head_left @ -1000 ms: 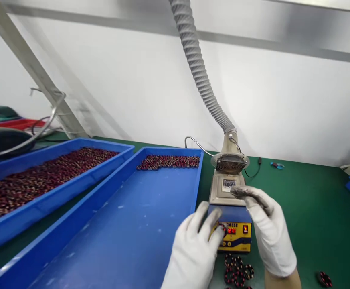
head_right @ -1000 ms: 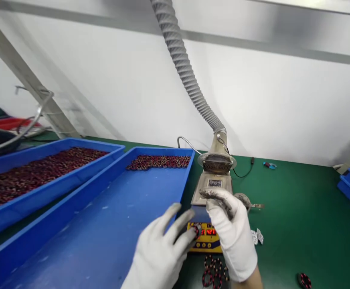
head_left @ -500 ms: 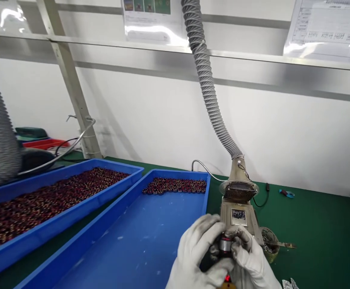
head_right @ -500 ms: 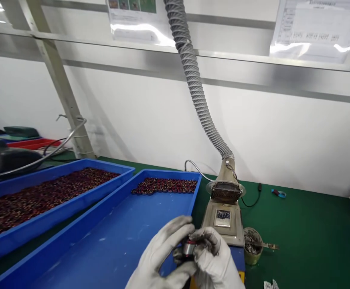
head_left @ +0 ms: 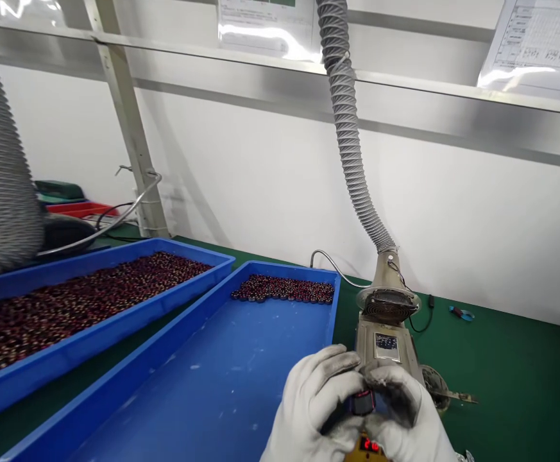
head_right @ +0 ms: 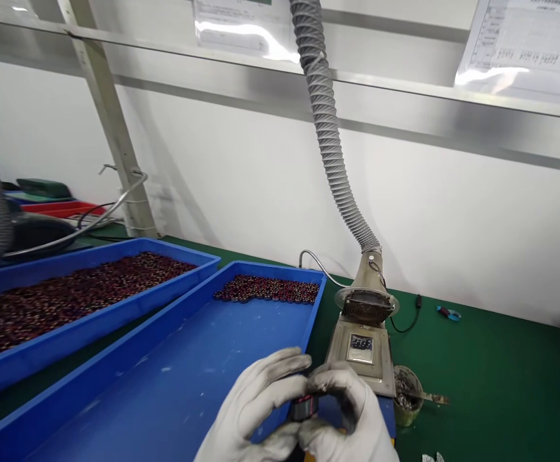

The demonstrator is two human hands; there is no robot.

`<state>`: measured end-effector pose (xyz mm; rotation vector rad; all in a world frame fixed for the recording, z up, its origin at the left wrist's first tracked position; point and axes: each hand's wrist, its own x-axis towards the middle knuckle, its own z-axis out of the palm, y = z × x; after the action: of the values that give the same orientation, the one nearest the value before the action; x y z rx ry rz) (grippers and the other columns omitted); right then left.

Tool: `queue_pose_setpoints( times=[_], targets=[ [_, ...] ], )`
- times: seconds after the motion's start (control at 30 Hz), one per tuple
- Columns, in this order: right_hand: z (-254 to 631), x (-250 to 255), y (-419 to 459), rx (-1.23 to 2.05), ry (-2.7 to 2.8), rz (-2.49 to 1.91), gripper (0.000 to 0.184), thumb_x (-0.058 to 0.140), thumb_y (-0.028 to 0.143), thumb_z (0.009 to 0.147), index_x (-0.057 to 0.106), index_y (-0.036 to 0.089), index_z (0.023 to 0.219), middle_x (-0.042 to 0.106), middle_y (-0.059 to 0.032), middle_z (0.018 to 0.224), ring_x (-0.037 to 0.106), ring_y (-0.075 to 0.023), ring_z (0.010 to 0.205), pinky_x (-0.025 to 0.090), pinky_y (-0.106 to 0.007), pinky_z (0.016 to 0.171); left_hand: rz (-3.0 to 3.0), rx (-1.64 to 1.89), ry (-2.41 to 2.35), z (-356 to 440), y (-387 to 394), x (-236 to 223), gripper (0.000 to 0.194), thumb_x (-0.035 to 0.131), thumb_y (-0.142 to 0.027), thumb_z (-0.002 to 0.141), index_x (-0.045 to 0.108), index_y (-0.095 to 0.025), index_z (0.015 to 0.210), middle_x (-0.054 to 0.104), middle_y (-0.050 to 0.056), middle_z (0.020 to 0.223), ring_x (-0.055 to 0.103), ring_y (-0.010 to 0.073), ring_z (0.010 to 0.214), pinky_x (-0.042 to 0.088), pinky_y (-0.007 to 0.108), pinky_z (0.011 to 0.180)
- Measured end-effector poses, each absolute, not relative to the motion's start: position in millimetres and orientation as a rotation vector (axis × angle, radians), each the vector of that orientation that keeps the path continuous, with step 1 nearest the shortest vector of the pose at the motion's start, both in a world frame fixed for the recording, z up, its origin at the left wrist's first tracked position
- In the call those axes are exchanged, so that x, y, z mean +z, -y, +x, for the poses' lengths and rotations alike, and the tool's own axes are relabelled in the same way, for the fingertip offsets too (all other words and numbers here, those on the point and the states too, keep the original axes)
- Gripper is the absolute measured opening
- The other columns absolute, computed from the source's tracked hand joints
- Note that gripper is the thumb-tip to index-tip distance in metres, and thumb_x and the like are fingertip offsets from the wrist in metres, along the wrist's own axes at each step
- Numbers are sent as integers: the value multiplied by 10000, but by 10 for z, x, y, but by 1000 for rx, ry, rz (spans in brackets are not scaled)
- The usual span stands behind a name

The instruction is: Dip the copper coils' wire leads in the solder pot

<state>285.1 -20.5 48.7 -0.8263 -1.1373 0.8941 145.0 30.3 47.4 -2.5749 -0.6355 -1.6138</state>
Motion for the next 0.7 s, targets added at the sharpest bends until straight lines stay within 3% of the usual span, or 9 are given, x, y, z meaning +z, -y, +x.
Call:
queue_pose_setpoints(
  times=[0.13, 0.2, 0.33, 0.47, 0.6, 0.7],
  targets=[
    [2889, 452, 157, 796, 1213, -823, 103, 700, 329, 637, 664, 232, 639, 589, -24, 660, 554, -172, 649, 442, -275, 608, -2566, -1633, 515, 1471, -311, 484, 225, 417, -392, 839, 528, -248, 972, 678, 37, 931, 584, 176, 973, 496, 310, 816],
    [2913, 400, 110, 900, 1144, -752, 133, 681, 349, 653, 655, 231, 598, 584, -20, 602, 542, -161, 592, 439, -269, 561, -2568, -1625, 506, 1480, -302, 492, 196, 432, -379, 835, 534, -245, 936, 680, 32, 913, 582, 177, 970, 491, 314, 820],
    [2966, 353, 97, 1054, 812, -677, 189, 698, 404, 620, 669, 247, 721, 633, -26, 678, 574, -172, 617, 467, -299, 597, -2653, -1632, 598, 1471, -278, 514, 241, 431, -438, 825, 522, -250, 945, 663, 31, 951, 564, 181, 997, 476, 321, 844],
    [3002, 395, 130, 1027, 1071, -789, 150, 726, 299, 610, 670, 215, 721, 645, -37, 699, 589, -182, 660, 469, -298, 634, -2702, -1636, 629, 1442, -280, 510, 183, 512, -341, 800, 502, -248, 958, 647, 26, 981, 555, 167, 1005, 481, 297, 840],
    [2932, 395, 106, 890, 1232, -830, 48, 697, 221, 640, 664, 224, 675, 633, -19, 662, 583, -168, 635, 470, -273, 596, -2659, -1608, 580, 1417, -267, 498, 165, 451, -321, 830, 491, -246, 972, 653, 28, 971, 561, 158, 990, 488, 296, 817],
    [2829, 375, 132, 648, 1134, -879, 82, 698, 202, 630, 642, 227, 577, 620, -11, 627, 575, -162, 599, 470, -257, 551, -2501, -1523, 551, 1410, -254, 507, 207, 430, -385, 837, 514, -232, 950, 673, 27, 931, 561, 176, 988, 446, 330, 849]
  ],
)
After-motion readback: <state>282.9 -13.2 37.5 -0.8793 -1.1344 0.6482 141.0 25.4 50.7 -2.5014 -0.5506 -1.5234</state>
